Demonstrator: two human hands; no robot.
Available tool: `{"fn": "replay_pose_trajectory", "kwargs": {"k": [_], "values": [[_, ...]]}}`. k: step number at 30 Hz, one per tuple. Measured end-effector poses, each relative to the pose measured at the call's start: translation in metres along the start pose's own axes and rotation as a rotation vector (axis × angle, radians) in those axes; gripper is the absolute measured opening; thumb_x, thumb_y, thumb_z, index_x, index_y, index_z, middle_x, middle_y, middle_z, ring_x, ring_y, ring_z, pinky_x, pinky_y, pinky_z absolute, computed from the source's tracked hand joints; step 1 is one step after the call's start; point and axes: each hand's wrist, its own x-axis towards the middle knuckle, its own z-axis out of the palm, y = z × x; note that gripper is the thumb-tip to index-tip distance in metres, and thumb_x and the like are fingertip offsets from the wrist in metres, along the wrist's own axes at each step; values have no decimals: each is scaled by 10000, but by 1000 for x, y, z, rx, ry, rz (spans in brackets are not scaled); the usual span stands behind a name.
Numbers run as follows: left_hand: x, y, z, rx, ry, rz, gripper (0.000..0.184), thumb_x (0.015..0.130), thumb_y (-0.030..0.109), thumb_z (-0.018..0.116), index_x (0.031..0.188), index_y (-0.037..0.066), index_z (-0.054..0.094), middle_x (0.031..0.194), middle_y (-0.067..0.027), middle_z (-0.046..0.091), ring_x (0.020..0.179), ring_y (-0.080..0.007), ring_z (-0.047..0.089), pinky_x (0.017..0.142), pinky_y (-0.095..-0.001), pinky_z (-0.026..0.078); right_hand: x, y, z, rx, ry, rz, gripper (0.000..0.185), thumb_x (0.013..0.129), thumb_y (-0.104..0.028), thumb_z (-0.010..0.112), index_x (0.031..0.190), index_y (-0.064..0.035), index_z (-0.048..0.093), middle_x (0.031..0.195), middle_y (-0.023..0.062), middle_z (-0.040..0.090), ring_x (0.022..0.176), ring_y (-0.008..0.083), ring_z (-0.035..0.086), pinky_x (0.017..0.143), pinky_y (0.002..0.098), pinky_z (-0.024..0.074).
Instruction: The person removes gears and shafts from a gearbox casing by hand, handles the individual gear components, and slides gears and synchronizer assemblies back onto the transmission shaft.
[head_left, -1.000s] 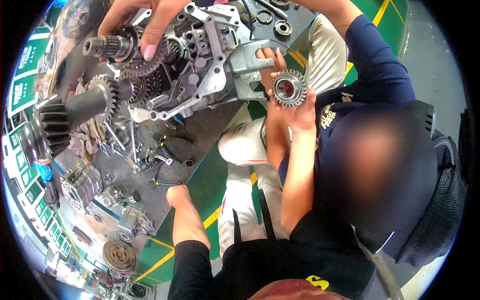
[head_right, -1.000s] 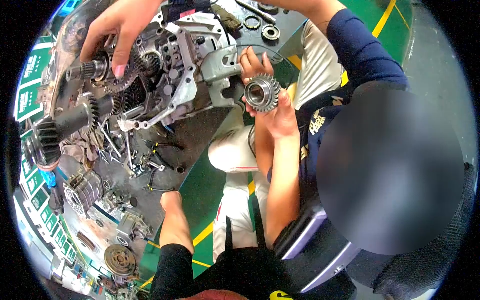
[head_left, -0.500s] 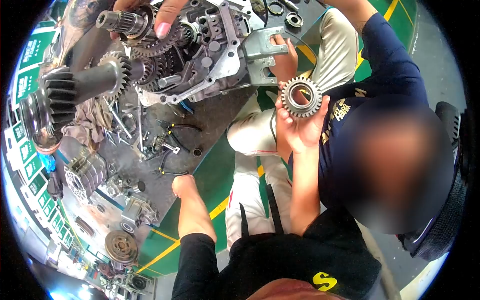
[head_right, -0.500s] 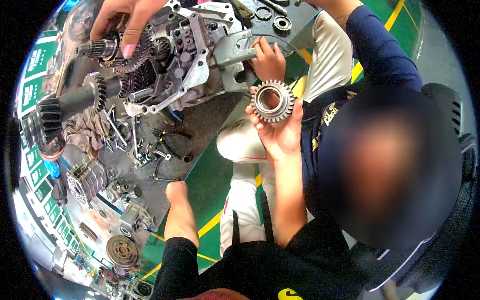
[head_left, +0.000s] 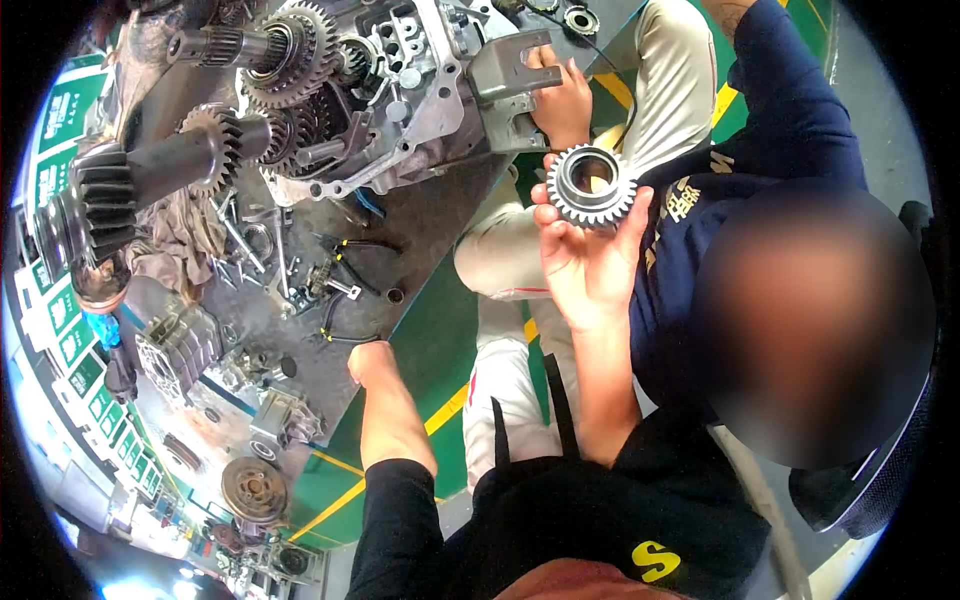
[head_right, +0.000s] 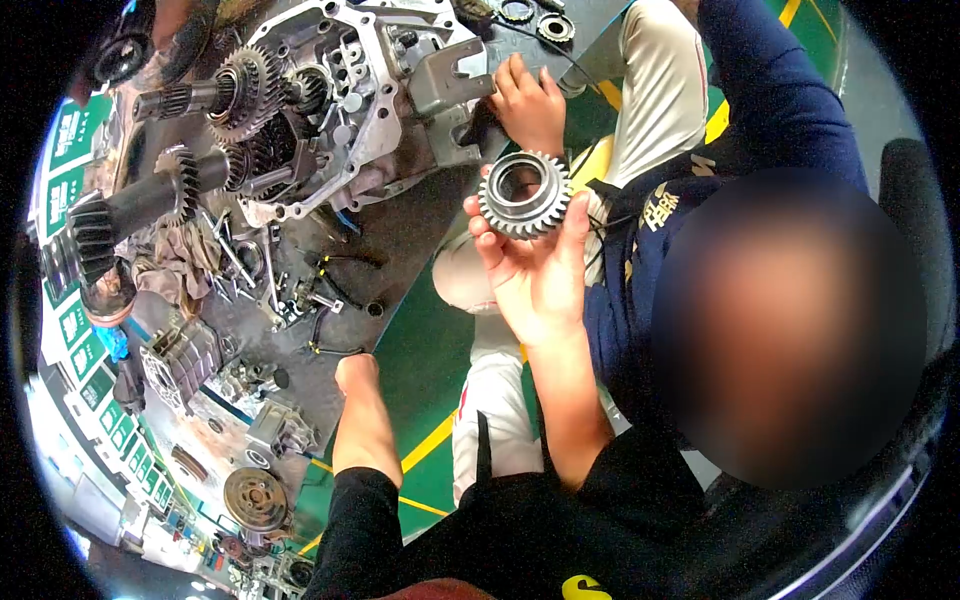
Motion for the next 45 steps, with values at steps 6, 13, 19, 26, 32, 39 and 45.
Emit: {"fn": "replay_pose_trajectory", "kwargs": {"k": [6, 13, 19, 26, 32, 39, 45], "values": [[75, -2, 110, 369, -13, 69, 324, 982, 249, 519, 1206, 123, 717, 1289, -91, 673, 1184, -257, 647, 1023, -460, 494, -9, 9, 21, -848, 56, -283, 571, 923, -296, 732, 1311, 75, 536, 1118, 166, 671, 960, 205, 674, 897, 297, 551], [34, -6, 56, 357, -32, 107, 400, 1010, 294, 422, 1278, 111, 656, 1355, -81, 626, 1254, -251, 590, 1061, -427, 462, -13, 32, 30, -1586, 77, -611, 701, 665, -153, 916, 1248, 74, 602, 1017, 113, 627, 931, 201, 652, 833, 319, 532], [-6, -8, -11, 274, -103, 106, 480, 1034, 340, 313, 1343, 105, 595, 1426, -63, 569, 1329, -250, 520, 1105, -392, 420, -17, 45, 33, -1701, 37, -638, 706, 628, -160, 921, 1237, 40, 624, 1015, 134, 626, 919, 239, 648, 822, 338, 528], [47, -8, 58, 400, -88, 176, 466, 1035, 296, 294, 1284, 82, 624, 1374, -63, 602, 1262, -273, 567, 1079, -390, 439, -16, 55, 29, -1702, -64, -632, 715, 625, -143, 911, 1257, 20, 621, 1062, 130, 630, 956, 240, 645, 851, 343, 529], [-7, -9, -3, 143, 28, 182, 462, 1025, 280, 329, 1103, 51, 722, 1185, -114, 707, 1135, -319, 646, 1018, -421, 475, -16, 66, 28, -1587, -113, -607, 727, 627, -108, 908, 1281, 4, 612, 1151, 122, 617, 1020, 220, 644, 872, 328, 541], [72, -9, 102, 461, 89, 122, 469, 1029, 313, 320, 1076, 76, 722, 1167, -119, 711, 1117, -327, 650, 998, -438, 485, -13, 75, 16, -1352, -177, -633, 759, 629, -69, 925, 1272, 14, 530, 1239, 168, 598, 1112, 237, 639, 939, 336, 550], [45, -15, 62, 462, 63, 236, 470, 1030, 331, 307, 1102, 88, 703, 1169, -115, 709, 1125, -343, 641, 1009, -462, 478, -8, 74, 12, -1436, -311, -707, 708, 625, -88, 938, 1195, 9, 528, 1250, 217, 617, 1114, 271, 650, 928, 339, 556]]}}
